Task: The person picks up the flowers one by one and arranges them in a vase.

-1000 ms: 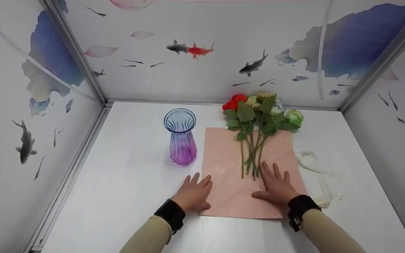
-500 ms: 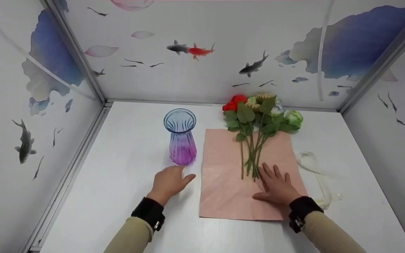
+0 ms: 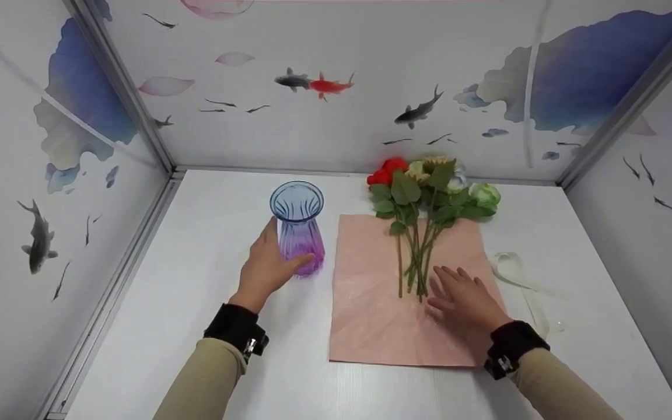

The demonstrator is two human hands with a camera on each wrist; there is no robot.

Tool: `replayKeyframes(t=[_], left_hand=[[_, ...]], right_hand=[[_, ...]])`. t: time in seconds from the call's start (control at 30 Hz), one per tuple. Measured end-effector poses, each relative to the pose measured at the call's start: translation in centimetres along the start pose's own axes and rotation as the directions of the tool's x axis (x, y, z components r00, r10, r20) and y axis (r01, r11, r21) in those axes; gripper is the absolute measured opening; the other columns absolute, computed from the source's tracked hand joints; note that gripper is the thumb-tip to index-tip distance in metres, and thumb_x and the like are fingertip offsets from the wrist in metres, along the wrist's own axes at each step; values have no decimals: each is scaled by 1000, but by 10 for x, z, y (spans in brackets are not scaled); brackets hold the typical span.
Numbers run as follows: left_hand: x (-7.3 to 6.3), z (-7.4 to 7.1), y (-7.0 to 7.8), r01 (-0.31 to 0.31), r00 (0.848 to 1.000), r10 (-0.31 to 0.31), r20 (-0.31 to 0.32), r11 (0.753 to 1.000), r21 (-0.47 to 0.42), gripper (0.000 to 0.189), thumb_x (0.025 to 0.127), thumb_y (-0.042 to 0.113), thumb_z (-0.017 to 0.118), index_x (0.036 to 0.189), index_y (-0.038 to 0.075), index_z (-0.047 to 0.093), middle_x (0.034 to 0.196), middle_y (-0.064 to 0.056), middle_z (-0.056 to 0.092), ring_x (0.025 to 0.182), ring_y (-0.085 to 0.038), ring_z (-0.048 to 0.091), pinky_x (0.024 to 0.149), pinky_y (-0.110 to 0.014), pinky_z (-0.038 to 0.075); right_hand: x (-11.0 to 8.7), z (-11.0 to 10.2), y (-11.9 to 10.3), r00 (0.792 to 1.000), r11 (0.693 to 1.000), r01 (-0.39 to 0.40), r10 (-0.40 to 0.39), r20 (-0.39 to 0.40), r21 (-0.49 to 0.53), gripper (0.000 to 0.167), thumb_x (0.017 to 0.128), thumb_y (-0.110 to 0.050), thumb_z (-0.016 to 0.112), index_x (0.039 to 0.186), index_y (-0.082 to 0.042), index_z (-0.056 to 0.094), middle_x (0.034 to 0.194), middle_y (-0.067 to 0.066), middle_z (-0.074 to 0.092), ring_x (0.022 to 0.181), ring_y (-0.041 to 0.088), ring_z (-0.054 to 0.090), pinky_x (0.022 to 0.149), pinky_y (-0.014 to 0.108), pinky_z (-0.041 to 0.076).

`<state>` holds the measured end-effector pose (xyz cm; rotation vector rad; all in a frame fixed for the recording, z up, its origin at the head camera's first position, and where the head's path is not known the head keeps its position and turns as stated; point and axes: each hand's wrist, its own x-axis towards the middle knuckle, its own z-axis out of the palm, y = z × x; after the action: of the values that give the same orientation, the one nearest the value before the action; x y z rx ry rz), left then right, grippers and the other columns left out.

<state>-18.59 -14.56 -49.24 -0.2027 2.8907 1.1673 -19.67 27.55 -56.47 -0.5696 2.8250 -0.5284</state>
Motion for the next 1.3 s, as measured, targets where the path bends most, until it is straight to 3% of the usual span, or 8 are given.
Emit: replayKeyframes(t=[0.17, 0.37, 0.6, 0.87, 0.97, 1.07, 1.3], left_hand=[[12, -1, 5, 46, 999, -46, 5, 988, -149, 119, 80, 44, 86, 164, 11, 9, 164, -20, 29, 148, -41, 36, 116, -60, 34], [24, 5, 5, 42, 999, -40, 15, 966, -256, 115, 79, 33, 89, 163, 8, 14, 162, -21, 32, 147, -41, 36, 117, -59, 33], [32, 15, 7, 35, 999, -42, -15, 942, -333, 110, 79, 26, 89, 161, 9, 18, 159, -18, 38, 147, -39, 39, 119, -56, 33], [40, 21, 11, 19, 996, -52, -69, 912, -411, 113, 76, 25, 90, 161, 9, 17, 158, -19, 39, 147, -37, 39, 120, -53, 31], [41, 23, 10, 23, 995, -58, -75, 913, -408, 110, 78, 25, 88, 161, 9, 18, 158, -20, 40, 146, -37, 40, 120, -54, 32], [41, 24, 8, 36, 993, -74, -91, 929, -369, 102, 81, 27, 85, 159, 4, 24, 155, -21, 45, 143, -38, 44, 118, -54, 35], [41, 27, 8, 76, 991, -104, -86, 957, -279, 96, 83, 36, 83, 155, -1, 30, 150, -23, 50, 137, -42, 51, 112, -57, 42]], right_hand=[[1, -14, -5, 997, 998, 51, -50, -53, 20, 73, 100, -34, 67, 156, 2, 36, 155, 32, 40, 143, 58, 31, 112, 73, 27], [5, -25, -7, 987, 995, 99, -96, -131, 17, 74, 97, -28, 71, 155, 2, 37, 151, 34, 42, 139, 60, 35, 109, 71, 33], [18, -35, -9, 994, 997, 60, -55, -98, 48, 72, 101, -28, 66, 157, 1, 32, 138, 38, 49, 114, 51, 60, 95, 61, 49], [33, -40, -7, 996, 996, -11, 19, -91, 88, 63, 103, -25, 61, 152, 7, 37, 123, 34, 59, 108, 46, 63, 91, 58, 50], [42, -39, -4, 995, 996, -20, 29, -100, 92, 57, 104, -24, 61, 146, 10, 43, 107, 27, 64, 96, 40, 64, 83, 55, 51], [48, -36, -3, 994, 996, -27, 35, -100, 88, 52, 104, -24, 60, 141, 11, 48, 96, 21, 66, 86, 35, 64, 78, 52, 51], [57, -27, -3, 993, 997, -48, 53, -104, 55, 40, 103, -20, 62, 129, 10, 57, 95, 23, 69, 86, 37, 68, 76, 52, 54]])
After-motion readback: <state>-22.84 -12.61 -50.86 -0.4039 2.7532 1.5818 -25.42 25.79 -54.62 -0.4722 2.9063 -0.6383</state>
